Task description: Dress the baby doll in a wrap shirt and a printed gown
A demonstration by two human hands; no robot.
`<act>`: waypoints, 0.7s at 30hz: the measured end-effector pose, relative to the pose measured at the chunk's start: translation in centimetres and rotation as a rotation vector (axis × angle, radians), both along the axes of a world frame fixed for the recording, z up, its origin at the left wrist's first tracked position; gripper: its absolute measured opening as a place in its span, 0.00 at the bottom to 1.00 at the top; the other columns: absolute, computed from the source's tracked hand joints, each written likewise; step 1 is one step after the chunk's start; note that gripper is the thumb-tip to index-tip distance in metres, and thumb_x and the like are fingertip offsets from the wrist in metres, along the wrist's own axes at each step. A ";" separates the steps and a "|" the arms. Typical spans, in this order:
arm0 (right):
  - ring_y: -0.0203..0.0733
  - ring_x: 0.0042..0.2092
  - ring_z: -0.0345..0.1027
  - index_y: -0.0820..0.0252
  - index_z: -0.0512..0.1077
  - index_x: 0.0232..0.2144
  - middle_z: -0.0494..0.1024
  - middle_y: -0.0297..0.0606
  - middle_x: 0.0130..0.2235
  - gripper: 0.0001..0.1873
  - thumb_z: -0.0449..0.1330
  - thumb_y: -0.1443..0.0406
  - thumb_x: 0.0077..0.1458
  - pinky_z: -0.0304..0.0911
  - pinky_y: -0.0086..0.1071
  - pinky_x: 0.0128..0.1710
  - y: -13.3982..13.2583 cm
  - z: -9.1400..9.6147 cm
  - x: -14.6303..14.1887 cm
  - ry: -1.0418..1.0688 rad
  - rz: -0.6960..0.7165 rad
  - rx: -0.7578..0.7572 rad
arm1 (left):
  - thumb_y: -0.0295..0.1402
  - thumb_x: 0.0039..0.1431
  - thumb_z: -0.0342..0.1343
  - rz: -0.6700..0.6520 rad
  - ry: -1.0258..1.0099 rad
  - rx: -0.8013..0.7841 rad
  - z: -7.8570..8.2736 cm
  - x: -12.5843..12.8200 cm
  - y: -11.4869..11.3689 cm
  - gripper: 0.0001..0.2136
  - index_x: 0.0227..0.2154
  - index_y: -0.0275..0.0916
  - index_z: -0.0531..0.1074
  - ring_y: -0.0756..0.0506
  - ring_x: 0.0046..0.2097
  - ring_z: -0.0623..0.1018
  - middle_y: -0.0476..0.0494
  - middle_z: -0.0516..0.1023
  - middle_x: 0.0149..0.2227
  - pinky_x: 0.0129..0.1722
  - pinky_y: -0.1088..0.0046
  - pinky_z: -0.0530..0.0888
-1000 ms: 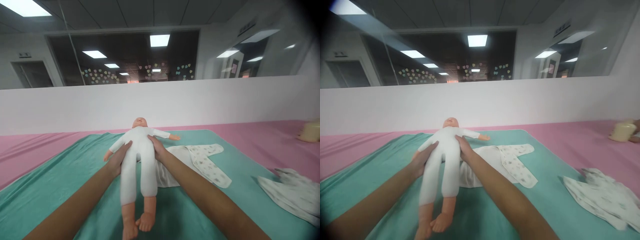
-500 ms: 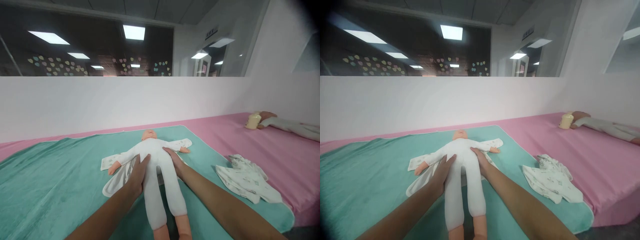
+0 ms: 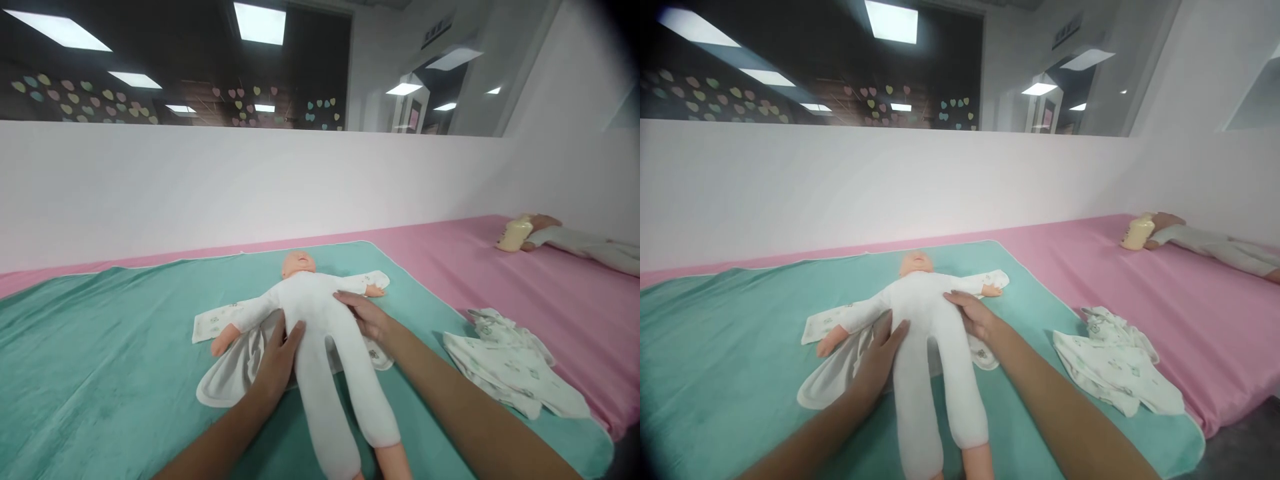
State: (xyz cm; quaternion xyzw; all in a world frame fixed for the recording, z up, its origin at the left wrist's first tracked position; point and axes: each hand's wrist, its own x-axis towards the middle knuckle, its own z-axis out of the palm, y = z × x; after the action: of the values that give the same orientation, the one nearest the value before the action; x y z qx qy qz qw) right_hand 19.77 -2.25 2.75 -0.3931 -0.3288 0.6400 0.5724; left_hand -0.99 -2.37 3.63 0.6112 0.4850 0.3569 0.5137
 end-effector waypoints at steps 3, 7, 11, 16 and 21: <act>0.43 0.37 0.72 0.62 0.71 0.39 0.77 0.44 0.37 0.19 0.62 0.58 0.45 0.67 0.33 0.40 -0.3 0.2 0.5 -0.071 -0.047 0.017 | 0.52 0.54 0.48 -0.036 0.017 0.004 -0.3 -0.2 0.0 0.29 0.58 0.47 0.57 0.39 0.61 0.58 0.50 0.58 0.61 0.57 0.64 0.62; 0.49 0.40 0.72 0.59 0.72 0.41 0.76 0.49 0.37 0.24 0.59 0.50 0.45 0.66 0.37 0.38 -1.0 0.4 0.7 -0.206 -0.140 0.011 | 0.50 0.56 0.46 -0.177 0.009 0.078 -0.9 -0.3 0.0 0.29 0.59 0.44 0.55 0.40 0.62 0.56 0.49 0.57 0.61 0.59 0.65 0.58; 0.50 0.39 0.71 0.61 0.73 0.38 0.75 0.52 0.38 0.25 0.57 0.49 0.45 0.65 0.38 0.36 -1.6 1.0 1.8 -0.416 -0.182 -0.010 | 0.47 0.60 0.39 -0.245 0.101 0.247 -2.0 -0.3 0.6 0.26 0.59 0.42 0.57 0.38 0.58 0.63 0.44 0.64 0.57 0.57 0.61 0.60; 0.46 0.42 0.67 0.58 0.69 0.39 0.73 0.42 0.42 0.22 0.56 0.51 0.46 0.62 0.39 0.41 -1.5 2.9 2.4 -1.025 -0.529 0.000 | 0.37 0.57 0.42 -0.242 0.472 0.590 -3.4 -1.1 2.6 0.19 0.51 0.45 0.67 0.35 0.54 0.67 0.40 0.71 0.51 0.53 0.55 0.62; 0.43 0.50 0.60 0.54 0.64 0.46 0.67 0.39 0.49 0.20 0.55 0.56 0.51 0.58 0.38 0.49 0.3 5.5 -3.7 -1.329 -0.351 0.513 | 0.33 0.58 0.40 -0.321 0.652 0.810 -3.8 -2.1 3.8 0.18 0.48 0.42 0.68 0.38 0.58 0.62 0.42 0.66 0.55 0.56 0.54 0.59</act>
State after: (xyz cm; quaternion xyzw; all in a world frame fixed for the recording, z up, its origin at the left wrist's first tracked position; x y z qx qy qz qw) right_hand 16.08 -1.94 8.26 -0.5989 -0.6782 0.0682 0.4204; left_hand -3.13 1.38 -0.17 0.9056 0.3434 0.2242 0.1084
